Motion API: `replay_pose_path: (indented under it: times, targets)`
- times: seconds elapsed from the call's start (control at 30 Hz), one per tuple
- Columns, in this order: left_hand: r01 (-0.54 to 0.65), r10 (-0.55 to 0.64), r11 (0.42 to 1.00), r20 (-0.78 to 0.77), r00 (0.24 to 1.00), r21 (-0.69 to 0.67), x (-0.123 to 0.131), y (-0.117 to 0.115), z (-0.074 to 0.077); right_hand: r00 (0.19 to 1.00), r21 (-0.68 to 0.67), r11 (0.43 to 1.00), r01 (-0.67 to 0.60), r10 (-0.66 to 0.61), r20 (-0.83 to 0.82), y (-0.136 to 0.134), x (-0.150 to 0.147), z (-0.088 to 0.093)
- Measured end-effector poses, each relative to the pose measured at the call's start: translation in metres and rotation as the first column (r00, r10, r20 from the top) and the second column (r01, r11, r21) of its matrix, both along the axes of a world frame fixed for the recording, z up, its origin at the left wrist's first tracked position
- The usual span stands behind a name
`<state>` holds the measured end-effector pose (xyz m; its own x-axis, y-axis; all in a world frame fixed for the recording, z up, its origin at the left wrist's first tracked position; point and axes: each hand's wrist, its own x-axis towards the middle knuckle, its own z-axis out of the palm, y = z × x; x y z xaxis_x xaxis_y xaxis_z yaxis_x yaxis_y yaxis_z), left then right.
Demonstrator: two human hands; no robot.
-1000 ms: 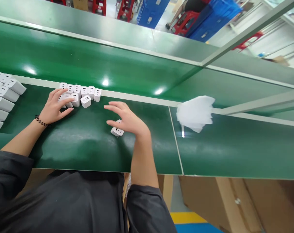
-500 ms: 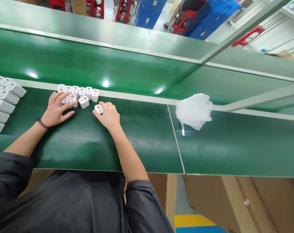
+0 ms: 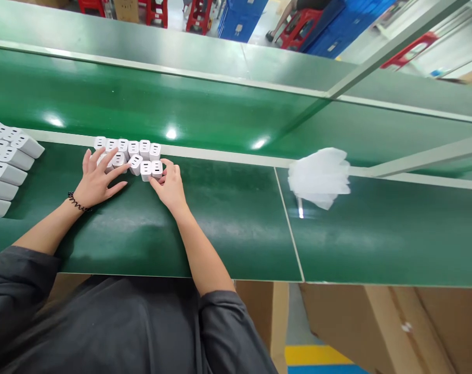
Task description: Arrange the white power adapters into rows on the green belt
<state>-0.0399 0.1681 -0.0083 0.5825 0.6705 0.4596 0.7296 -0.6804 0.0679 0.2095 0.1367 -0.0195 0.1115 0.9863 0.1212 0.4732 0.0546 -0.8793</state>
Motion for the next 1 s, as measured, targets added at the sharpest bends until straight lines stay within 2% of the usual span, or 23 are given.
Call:
replay_pose_path:
  times: [0.1, 0.23, 0.43, 0.6, 0.63, 0.7, 0.77, 0.83, 0.93, 1.0]
  targets:
    - [0.016, -0.016, 1.0, 0.008, 1.0, 0.021, -0.003, 0.001, 0.0, 0.999, 0.024, 1.0, -0.011, 0.012, -0.05, 0.001, -0.014, -0.004]
    - [0.016, -0.017, 0.999, 0.015, 1.0, 0.048, -0.003, 0.001, 0.002, 0.999, 0.043, 0.999, -0.014, 0.015, -0.028, 0.001, -0.014, -0.003]
    - [0.172, -0.172, 0.985, -0.114, 0.978, -0.011, 0.004, -0.006, 0.004, 0.996, 0.078, 0.993, -0.091, 0.089, 0.027, 0.0, -0.003, 0.0]
    - [0.15, -0.159, 0.986, -0.142, 0.977, -0.069, 0.008, -0.008, 0.001, 0.987, 0.013, 1.0, 0.021, -0.022, 0.161, -0.004, 0.008, 0.006]
    - [0.148, -0.157, 0.987, -0.139, 0.978, -0.068, 0.008, -0.007, 0.001, 0.983, -0.001, 1.0, 0.0, 0.0, 0.183, -0.005, 0.012, 0.008]
    - [0.145, -0.151, 0.988, -0.132, 0.98, -0.058, 0.007, -0.007, 0.002, 0.974, -0.015, 0.993, -0.12, 0.121, 0.189, -0.008, 0.02, 0.013]
    - [0.106, -0.109, 0.994, -0.107, 0.988, -0.034, 0.006, -0.006, 0.003, 0.957, 0.005, 0.971, -0.239, 0.235, 0.168, -0.008, 0.027, 0.016]
    - [0.007, -0.007, 1.0, -0.035, 0.999, 0.002, 0.004, -0.005, 0.003, 0.958, 0.029, 0.97, -0.241, 0.233, 0.168, -0.007, 0.029, 0.016]
    - [-0.188, 0.187, 0.982, 0.119, 0.975, 0.006, 0.002, -0.004, 0.001, 0.977, 0.007, 0.998, -0.057, 0.054, 0.205, -0.003, 0.018, 0.014]
    - [-0.247, 0.25, 0.968, 0.183, 0.951, -0.043, 0.002, -0.001, -0.003, 0.971, -0.015, 0.999, 0.051, -0.046, 0.236, -0.001, 0.006, 0.012]
